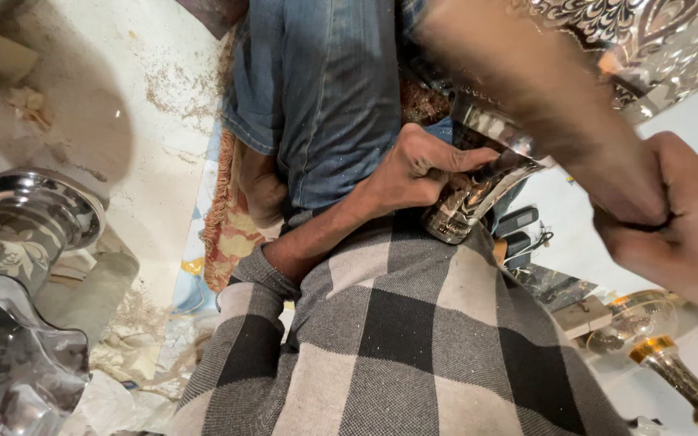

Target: The person holds a silver metal vase on their lap and uses a wooden mallet to strike a chisel, engraving decorative patterns into the vase's surface. The person repeatedly adjusts the chisel and strikes it to create detailed designs.

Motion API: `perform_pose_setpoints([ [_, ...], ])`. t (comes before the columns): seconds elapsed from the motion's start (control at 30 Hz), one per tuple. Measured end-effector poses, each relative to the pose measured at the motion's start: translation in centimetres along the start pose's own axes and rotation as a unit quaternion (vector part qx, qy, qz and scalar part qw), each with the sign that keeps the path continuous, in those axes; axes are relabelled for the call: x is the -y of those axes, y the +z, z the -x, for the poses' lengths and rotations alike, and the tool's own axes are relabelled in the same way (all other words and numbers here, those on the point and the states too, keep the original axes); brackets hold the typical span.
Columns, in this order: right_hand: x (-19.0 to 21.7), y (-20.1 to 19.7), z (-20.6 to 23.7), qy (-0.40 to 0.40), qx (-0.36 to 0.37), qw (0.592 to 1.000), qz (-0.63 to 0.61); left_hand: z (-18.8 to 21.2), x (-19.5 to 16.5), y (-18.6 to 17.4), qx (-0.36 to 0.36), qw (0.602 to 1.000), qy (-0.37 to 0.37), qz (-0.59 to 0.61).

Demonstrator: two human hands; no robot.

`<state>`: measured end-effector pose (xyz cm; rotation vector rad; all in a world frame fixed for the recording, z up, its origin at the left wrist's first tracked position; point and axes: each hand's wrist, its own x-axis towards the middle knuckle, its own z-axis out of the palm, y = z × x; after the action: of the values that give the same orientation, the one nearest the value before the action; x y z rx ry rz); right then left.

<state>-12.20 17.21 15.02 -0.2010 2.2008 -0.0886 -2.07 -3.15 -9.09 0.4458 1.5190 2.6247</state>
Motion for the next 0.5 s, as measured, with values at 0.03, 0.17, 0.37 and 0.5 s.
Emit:
perform_pose_setpoints([
  [0.03, 0.1, 0.1, 0.1, 0.022, 0.040, 0.996, 0.071, 0.0, -0.1, 0.0, 0.002, 1.000, -0.024, 0.003],
  [0.17, -0.3, 0.6, 0.5, 0.079, 0.061, 0.990, 0.099, -0.1, -0.4, -0.1, 0.010, 0.999, -0.029, -0.021],
  [0.37, -2.8, 1.7, 1.2, 0.025, 0.008, 0.999, 0.021, -0.1, -0.1, -0.1, 0.011, 1.000, -0.012, -0.026],
  [0.5, -3.7, 1.9, 1.1, 0.050, 0.054, 0.989, 0.129, -0.2, -0.1, -0.1, 0.008, 0.999, -0.027, 0.033],
])
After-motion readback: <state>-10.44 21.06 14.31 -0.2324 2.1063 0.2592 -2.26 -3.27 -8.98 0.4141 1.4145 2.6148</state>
